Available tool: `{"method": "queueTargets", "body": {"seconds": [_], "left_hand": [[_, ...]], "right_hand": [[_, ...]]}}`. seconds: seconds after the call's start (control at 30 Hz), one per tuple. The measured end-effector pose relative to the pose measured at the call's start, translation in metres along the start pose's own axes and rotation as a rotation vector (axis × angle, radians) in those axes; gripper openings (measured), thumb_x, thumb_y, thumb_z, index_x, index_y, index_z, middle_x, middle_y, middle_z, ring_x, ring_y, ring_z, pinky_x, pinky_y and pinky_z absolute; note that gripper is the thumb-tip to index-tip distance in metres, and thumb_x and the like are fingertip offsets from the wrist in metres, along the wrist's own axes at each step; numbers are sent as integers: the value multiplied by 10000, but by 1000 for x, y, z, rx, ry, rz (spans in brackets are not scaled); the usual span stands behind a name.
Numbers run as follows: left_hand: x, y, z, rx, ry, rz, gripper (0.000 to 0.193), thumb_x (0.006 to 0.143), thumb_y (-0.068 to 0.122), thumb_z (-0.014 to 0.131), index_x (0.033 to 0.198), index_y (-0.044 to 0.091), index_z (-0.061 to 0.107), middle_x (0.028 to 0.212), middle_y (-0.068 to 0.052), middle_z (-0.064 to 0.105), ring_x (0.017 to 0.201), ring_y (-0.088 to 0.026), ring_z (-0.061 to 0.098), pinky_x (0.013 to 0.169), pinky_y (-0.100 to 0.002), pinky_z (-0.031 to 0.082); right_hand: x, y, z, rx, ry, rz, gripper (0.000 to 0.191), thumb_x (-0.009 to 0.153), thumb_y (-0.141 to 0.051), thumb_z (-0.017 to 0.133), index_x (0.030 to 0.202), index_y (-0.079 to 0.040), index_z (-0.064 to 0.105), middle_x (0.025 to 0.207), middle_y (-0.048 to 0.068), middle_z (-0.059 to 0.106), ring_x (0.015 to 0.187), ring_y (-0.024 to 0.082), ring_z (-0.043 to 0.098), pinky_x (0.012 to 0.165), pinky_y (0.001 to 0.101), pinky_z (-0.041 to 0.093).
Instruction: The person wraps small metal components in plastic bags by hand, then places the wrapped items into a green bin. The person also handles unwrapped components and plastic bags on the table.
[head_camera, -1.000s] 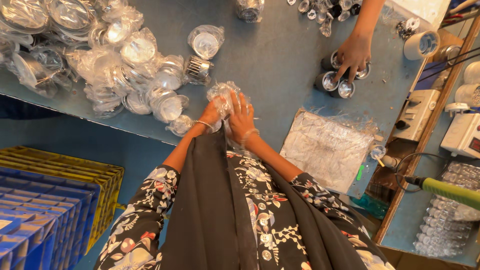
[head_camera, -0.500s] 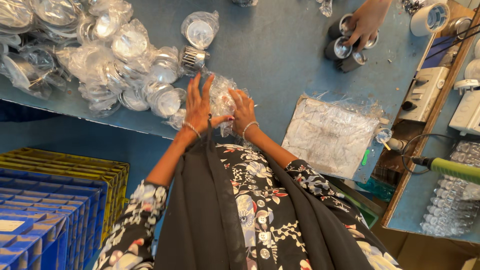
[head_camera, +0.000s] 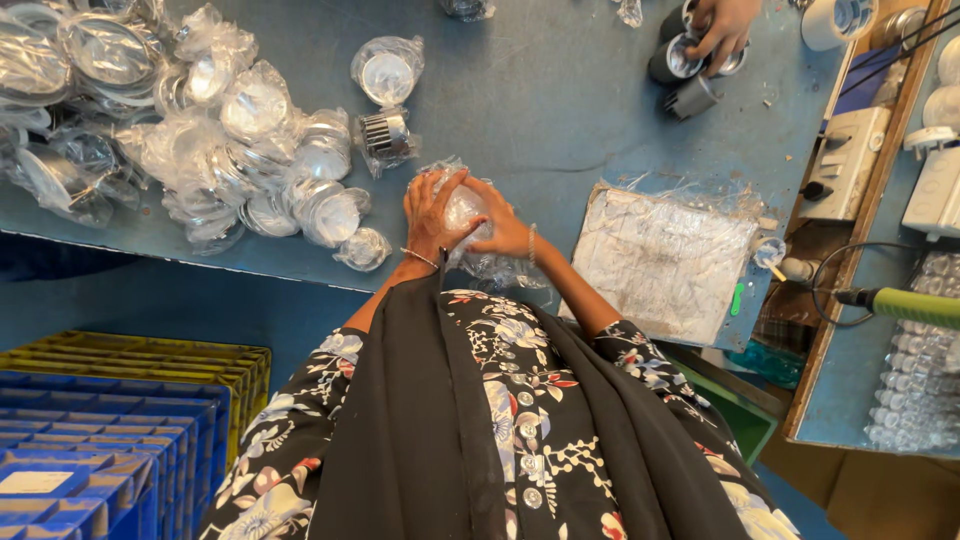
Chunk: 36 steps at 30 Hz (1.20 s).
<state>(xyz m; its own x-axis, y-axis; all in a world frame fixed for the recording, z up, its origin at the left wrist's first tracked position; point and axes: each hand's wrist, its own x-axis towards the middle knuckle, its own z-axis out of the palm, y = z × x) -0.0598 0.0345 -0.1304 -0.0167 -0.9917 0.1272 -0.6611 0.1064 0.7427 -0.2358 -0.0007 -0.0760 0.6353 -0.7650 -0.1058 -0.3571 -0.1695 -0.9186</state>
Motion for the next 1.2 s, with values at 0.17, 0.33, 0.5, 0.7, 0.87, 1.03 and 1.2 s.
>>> {"method": "queueTargets", "body": {"seconds": [0.17, 0.33, 0.5, 0.7, 0.87, 1.03, 1.2], "left_hand": [[-4, 8, -7, 24, 41, 43, 559, 812, 478, 836, 1293, 228, 699, 1401, -118, 508, 1388, -373, 373, 1194, -555, 265], [0, 18, -17, -7, 59, 48, 490, 825, 413, 836, 1249, 203, 710, 1397, -131, 511, 1383, -383, 373, 1196, -546, 271], [6, 19, -19, -50, 27, 60, 502, 826, 394, 836, 1256, 170, 703, 1394, -177, 503, 1360, -423, 365, 1171, -568, 262], [15, 22, -17, 13, 90, 42, 494, 809, 431, 824, 1231, 198, 713, 1358, -151, 538, 1353, -412, 399, 1169, -568, 298], [14, 25, -26, -34, 63, 27, 488, 840, 445, 809, 1246, 195, 703, 1386, -164, 538, 1372, -411, 396, 1177, -568, 284], [23, 26, -26, -2, 66, -5, 481, 798, 470, 811, 1206, 238, 708, 1362, -149, 548, 1354, -399, 403, 1168, -551, 273], [20, 23, -31, -79, 3, -70, 479, 905, 528, 763, 1295, 260, 689, 1478, -141, 524, 1452, -385, 378, 1239, -552, 250]], "right_hand": [[-25, -4, -22, 393, 204, 355, 1077, 747, -568, 820, 1545, -61, 304, 1628, 206, 303, 1549, 370, 261, 1195, 503, 350], [-63, -3, 3, -441, -222, 612, 1244, 715, -598, 893, 1481, 90, 194, 1462, 385, 305, 1370, 512, 351, 1099, 562, 374], [-49, -9, 38, -88, -15, 728, 1035, 740, -374, 818, 1467, 62, 223, 1175, 317, 612, 1076, 486, 648, 905, 525, 564], [-35, -31, 9, 1044, 196, 726, 511, 873, -122, 707, 1242, 59, 402, 1150, 250, 650, 1050, 360, 714, 886, 354, 621], [-47, -39, -12, 1487, 47, 644, 251, 961, -138, 639, 1084, 66, 560, 1243, 336, 685, 1129, 300, 709, 909, 287, 566], [-34, -25, -3, 802, 78, 649, 236, 919, -103, 671, 1123, 12, 647, 1143, 212, 706, 1036, 205, 741, 912, 265, 612], [-4, -17, 2, 226, 150, 623, 198, 866, -135, 786, 847, 49, 715, 772, 140, 769, 677, 159, 742, 599, 318, 570]]}}
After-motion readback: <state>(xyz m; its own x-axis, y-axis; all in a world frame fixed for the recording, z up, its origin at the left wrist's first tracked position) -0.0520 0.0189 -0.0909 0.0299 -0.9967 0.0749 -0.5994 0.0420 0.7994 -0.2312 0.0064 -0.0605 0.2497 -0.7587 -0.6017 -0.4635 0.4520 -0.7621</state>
